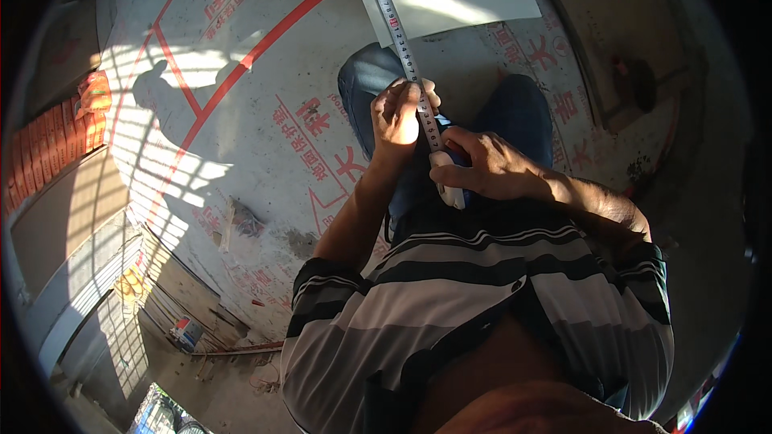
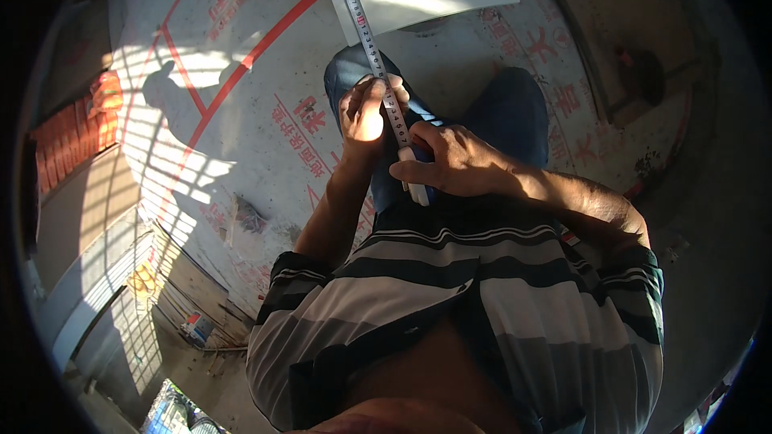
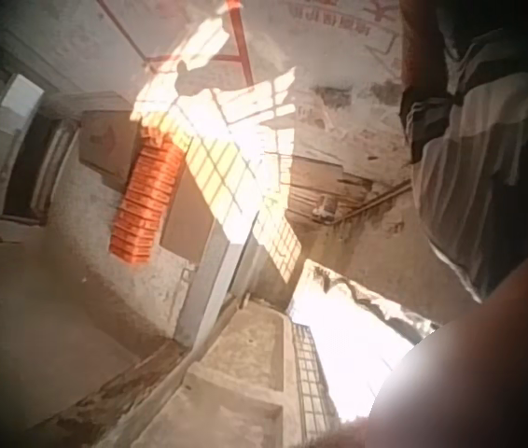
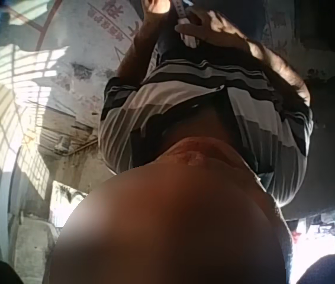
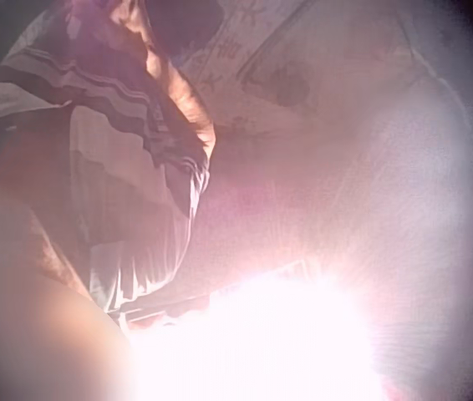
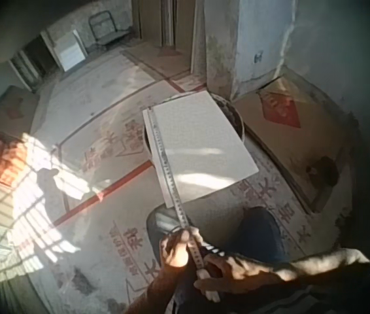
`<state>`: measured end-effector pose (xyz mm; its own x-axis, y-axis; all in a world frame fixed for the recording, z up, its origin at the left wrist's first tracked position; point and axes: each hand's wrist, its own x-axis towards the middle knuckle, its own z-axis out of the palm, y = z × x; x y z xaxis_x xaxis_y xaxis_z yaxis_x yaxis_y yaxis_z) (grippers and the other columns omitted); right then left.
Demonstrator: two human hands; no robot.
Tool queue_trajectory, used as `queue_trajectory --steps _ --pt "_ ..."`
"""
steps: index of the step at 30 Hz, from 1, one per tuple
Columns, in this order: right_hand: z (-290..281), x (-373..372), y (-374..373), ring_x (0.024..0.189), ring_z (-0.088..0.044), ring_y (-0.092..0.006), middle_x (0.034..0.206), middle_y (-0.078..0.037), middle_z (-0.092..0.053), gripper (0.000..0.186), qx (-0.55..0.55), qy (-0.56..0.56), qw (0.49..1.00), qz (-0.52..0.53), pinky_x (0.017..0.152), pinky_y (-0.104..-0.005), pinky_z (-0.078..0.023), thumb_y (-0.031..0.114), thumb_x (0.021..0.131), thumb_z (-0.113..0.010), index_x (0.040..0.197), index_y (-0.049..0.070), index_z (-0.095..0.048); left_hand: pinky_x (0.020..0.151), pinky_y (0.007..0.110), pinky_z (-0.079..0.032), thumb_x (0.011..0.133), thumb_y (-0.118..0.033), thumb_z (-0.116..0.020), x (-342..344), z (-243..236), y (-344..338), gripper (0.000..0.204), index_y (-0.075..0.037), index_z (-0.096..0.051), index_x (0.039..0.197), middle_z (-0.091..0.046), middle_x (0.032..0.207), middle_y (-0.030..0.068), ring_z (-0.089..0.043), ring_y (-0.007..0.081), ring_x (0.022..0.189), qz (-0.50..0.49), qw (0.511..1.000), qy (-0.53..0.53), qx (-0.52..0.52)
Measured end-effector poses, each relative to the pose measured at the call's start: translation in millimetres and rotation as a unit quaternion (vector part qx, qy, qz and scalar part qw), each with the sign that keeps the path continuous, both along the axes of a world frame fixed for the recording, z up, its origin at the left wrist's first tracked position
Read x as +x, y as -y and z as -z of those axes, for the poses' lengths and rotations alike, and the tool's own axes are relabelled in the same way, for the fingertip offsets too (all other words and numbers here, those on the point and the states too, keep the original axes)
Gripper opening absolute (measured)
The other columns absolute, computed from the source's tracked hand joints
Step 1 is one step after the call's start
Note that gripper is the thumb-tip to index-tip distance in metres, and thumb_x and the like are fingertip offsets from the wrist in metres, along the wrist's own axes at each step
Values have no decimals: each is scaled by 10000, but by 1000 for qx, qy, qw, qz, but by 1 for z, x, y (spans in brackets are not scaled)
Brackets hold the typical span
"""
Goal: Measure, mark, and cut a ceramic tile using an angle grinder.
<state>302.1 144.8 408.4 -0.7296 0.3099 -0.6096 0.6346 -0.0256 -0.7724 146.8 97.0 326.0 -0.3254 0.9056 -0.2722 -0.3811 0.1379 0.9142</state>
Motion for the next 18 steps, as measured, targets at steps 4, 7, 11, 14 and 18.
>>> queue_trajectory --steps 4,7,11,14,18 --pt "8 -1 3 623 -519 -198 701 -96 -543 496 20 -1 1000 7 587 -339 -410 477 781 -589 948 14 -526 571 252 -456 877 -190 -466 -3 1 0 268 32 -612 846 -617 674 75 -564 123 588 2 1000 -19 5" --pt "12 -3 4 588 -502 -196 672 -86 -528 514 33 -29 999 4 557 -330 -400 492 790 -609 936 7 -520 572 247 -458 877 -184 -464 -7 -1 -5 264 29 -617 845 -620 678 70 -563 115 589 2 999 -34 7" --pt "11 -7 5 591 -505 -194 666 -87 -527 535 34 -68 997 25 559 -331 -404 514 803 -598 945 4 -522 574 239 -457 882 -169 -471 -10 -3 -6 240 20 -618 870 -620 687 59 -563 107 597 -6 1000 6 -26" --pt "9 -9 6 621 -512 -191 694 -96 -536 564 20 -37 999 15 578 -346 -409 544 801 -576 960 5 -526 568 239 -455 885 -169 -473 -12 -2 -2 240 20 -621 872 -619 686 57 -566 105 599 -4 1000 4 -9" --pt "9 -10 8 625 -513 -203 698 -108 -526 548 15 -1 1000 -3 586 -349 -411 542 792 -575 922 12 -523 566 239 -453 885 -166 -475 -13 2 1 244 26 -625 869 -620 687 61 -569 111 597 -3 1000 26 7"
